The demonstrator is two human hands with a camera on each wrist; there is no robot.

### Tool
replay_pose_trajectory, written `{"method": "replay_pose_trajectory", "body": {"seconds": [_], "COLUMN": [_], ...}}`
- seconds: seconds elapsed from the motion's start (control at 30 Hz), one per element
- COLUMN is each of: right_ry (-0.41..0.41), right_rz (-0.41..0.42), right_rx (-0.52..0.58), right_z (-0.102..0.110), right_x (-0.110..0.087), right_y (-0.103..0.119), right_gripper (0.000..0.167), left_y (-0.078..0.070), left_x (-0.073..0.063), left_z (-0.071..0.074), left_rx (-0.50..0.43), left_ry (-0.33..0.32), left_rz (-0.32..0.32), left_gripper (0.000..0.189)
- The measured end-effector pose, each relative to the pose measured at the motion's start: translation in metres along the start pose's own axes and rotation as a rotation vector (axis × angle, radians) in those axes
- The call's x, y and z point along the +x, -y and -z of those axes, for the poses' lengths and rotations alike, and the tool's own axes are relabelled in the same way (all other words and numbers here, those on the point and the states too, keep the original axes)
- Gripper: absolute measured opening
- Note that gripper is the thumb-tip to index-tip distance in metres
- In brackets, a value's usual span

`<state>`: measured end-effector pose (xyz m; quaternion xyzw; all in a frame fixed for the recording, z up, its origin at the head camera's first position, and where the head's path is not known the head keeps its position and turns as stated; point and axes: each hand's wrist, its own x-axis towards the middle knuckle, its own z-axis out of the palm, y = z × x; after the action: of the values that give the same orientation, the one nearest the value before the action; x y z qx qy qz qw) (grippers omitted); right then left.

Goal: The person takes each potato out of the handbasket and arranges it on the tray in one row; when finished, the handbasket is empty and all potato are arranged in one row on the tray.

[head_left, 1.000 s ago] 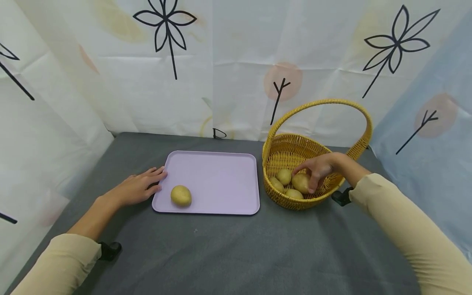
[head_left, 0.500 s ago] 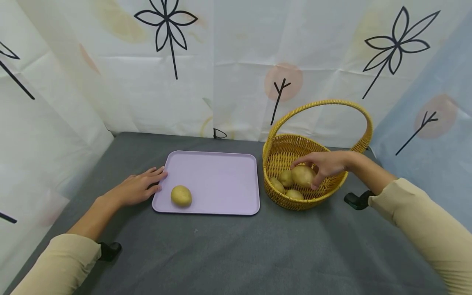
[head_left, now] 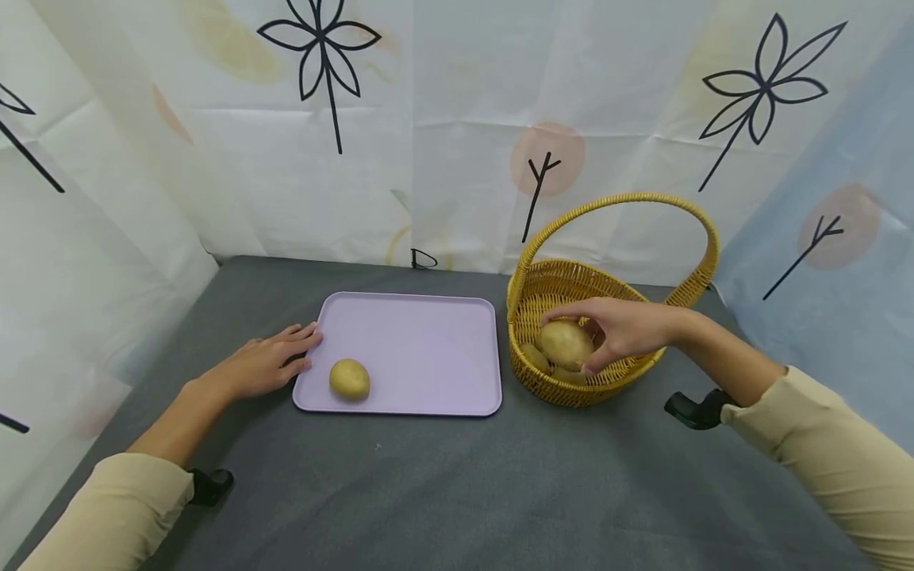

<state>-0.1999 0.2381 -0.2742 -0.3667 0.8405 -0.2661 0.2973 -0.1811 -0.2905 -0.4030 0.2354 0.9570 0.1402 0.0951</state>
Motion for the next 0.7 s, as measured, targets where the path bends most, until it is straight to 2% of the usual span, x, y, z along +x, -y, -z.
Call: {"method": "replay_pose_trajectory", "body": {"seconds": [0.27, 0.57, 0.7], "right_ry": [-0.049, -0.169, -0.195], "right_rz": [0.113, 0.170, 0.192], "right_rx": [-0.025, -0.099, -0.121], "right_z": [-0.018, -0.046, -0.063], "right_x": [0.022, 0.054, 0.072], "right_y": [0.016, 0.030, 0.033], "right_gripper": [0.076, 0.076, 0.074], "left_y": [0.000, 0.002, 0.003], "left_x": [0.001, 0.001, 0.001], "left_z": [0.000, -0.002, -0.002], "left_rx": [-0.005, -0.001, 0.007], "left_ry": [0.006, 0.008, 0.002], "left_rz": [-0.002, 0.006, 0.005], "left_gripper": [0.055, 0.056, 0.056]}}
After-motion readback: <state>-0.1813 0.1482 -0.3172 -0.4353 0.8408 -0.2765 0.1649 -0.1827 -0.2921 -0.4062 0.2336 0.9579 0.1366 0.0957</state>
